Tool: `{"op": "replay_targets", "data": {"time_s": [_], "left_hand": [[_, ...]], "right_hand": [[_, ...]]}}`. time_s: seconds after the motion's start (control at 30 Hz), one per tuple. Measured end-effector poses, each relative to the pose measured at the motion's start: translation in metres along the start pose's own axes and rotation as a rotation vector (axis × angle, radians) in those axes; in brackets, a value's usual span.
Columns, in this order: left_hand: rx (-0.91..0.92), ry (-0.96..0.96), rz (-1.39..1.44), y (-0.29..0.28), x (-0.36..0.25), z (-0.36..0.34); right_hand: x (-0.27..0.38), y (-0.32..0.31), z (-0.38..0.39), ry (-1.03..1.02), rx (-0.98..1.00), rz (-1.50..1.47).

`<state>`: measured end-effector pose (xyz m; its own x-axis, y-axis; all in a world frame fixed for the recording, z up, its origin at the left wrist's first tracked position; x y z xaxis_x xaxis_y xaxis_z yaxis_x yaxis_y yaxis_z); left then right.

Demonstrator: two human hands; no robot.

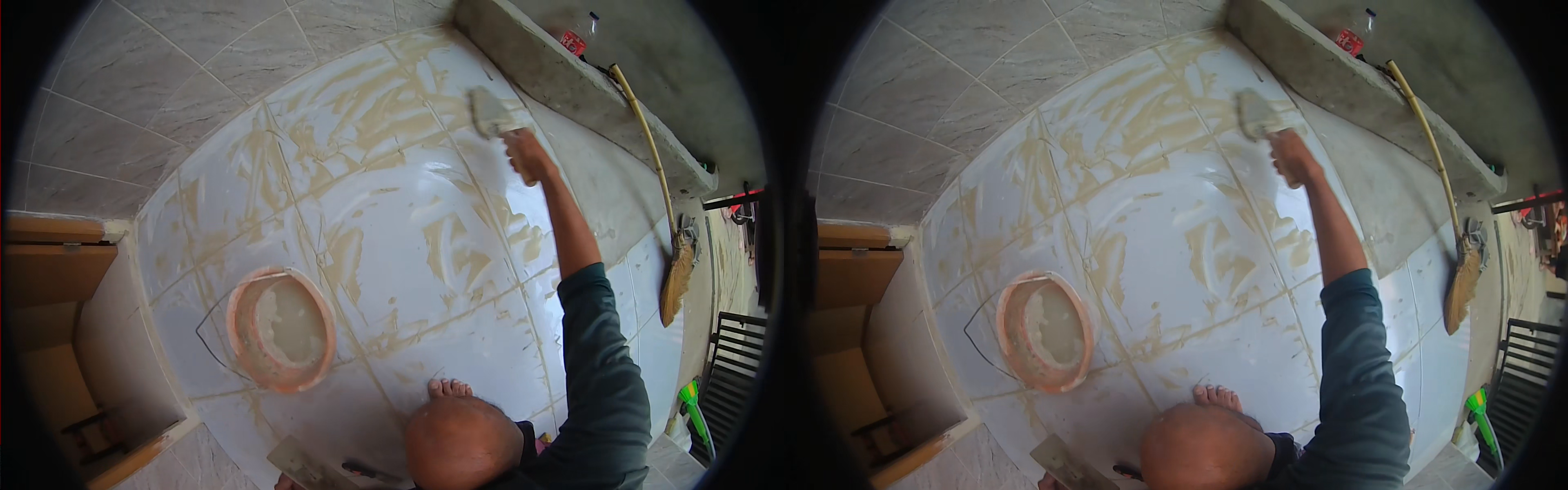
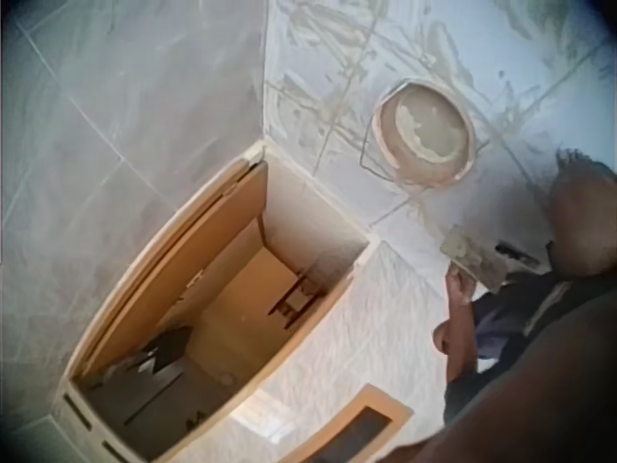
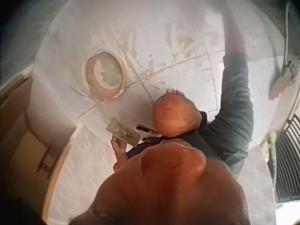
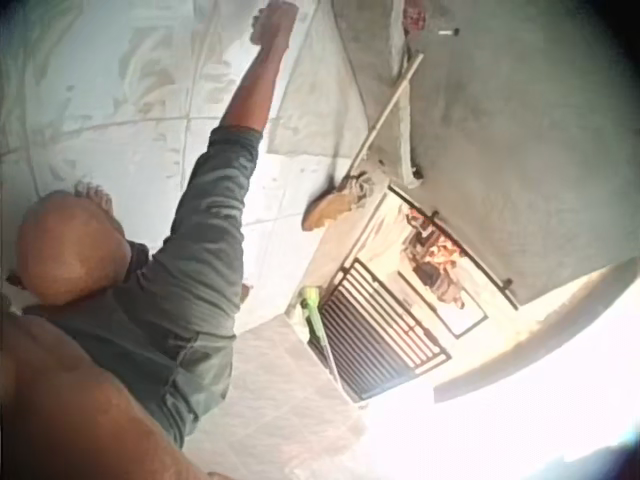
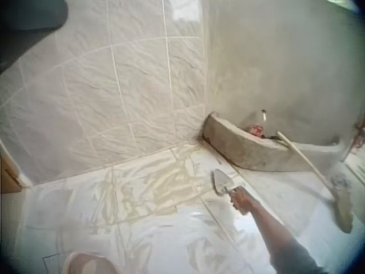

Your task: The person applies grout to the gaps between floor tiles using a float and a putty knife, spreading the material across the surface before cleaning the tiles with a wet sponge.

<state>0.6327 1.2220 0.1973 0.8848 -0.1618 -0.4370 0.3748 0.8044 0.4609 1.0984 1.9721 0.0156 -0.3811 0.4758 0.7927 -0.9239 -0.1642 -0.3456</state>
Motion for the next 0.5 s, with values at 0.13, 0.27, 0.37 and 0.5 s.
{"op": "replay_targets", "data": {"time_s": [0.13,0.27,0.37,0.5], "left_hand": [[0.008,0.031,0.031,0.025,0.005,-0.061],[-0.313,0.032,0.032,0.042,0.006,-0.100],[-0.326,-0.009,0.066,0.059,0.017,-0.132],[-0.250,-0.032,0.119,0.088,0.021,-0.148]], "right_hand": [[0.000,-0.075,-0.107,0.070,-0.040,0.070],[0.068,0.002,-0.141,-0.016,0.096,0.309],[0.102,0.084,-0.137,-0.099,0.371,0.420],[0.091,0.222,-0.117,-0.872,0.616,0.788]]}}
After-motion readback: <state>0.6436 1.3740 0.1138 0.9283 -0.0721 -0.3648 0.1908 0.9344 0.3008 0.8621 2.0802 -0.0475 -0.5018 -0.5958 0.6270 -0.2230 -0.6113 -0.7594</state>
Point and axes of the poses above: each hand's wrist, its own z-axis away from the middle knuckle, its own y-axis out of the palm, x = y × z, the point moved 1 cm from there along -z, towards the middle knuckle, and after that the axes turned 6 degrees about y, right-handed, at the moved point
